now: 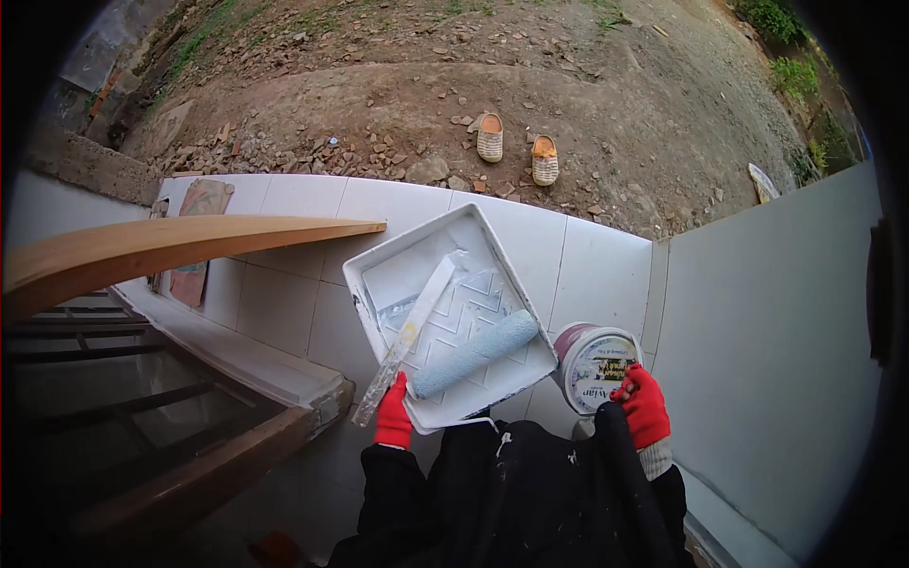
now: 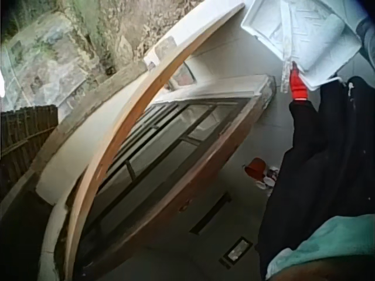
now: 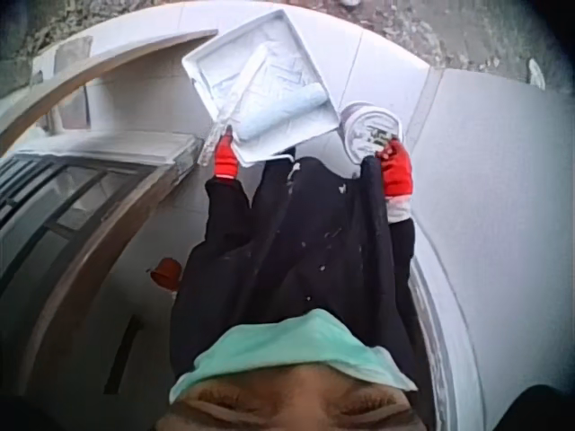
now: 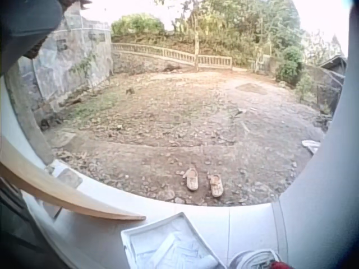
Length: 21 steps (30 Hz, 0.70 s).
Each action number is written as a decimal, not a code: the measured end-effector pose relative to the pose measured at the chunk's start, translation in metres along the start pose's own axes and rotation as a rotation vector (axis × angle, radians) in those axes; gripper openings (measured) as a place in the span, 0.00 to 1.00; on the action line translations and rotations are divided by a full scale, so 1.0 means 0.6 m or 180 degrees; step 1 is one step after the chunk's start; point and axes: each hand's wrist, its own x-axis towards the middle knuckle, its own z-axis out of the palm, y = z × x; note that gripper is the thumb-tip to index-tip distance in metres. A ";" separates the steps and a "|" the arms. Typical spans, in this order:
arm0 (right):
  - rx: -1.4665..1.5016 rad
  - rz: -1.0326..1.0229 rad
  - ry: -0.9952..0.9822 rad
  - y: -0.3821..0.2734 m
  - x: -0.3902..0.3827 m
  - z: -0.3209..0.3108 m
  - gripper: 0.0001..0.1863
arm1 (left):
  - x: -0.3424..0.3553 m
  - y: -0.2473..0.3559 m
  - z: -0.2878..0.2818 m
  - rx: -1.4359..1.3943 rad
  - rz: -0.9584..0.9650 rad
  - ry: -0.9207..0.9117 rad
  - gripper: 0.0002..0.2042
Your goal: The person prepares paint for a project by opening a container of white paint and stirring it with a wooden stick.
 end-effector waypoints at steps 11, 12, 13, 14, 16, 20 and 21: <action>-0.1001 -0.0242 0.0607 -0.167 0.600 0.289 0.06 | 0.691 -0.049 0.157 0.0152 -0.0005 -0.0103 0.20; -0.1132 -0.0201 0.0638 -0.164 0.653 0.303 0.07 | 0.741 -0.068 0.152 0.0024 -0.0161 -0.0123 0.20; -0.1156 -0.0202 0.0626 -0.158 0.704 0.317 0.07 | 0.789 -0.090 0.146 -0.0104 -0.0318 -0.0147 0.20; -0.1291 -0.0249 0.0644 -0.148 0.763 0.324 0.07 | 0.834 -0.109 0.151 0.0413 0.0060 -0.0230 0.19; -0.1491 -0.0382 0.0570 -0.124 0.872 0.334 0.08 | 0.930 -0.167 0.141 0.0680 0.0205 -0.0149 0.20; -0.1883 -0.0635 0.0194 -0.079 1.070 0.339 0.08 | 1.112 -0.348 0.033 0.1183 0.0527 0.0028 0.18; -0.1883 -0.0654 0.0171 -0.072 1.105 0.339 0.08 | 1.149 -0.379 0.033 0.1063 0.0699 -0.0098 0.18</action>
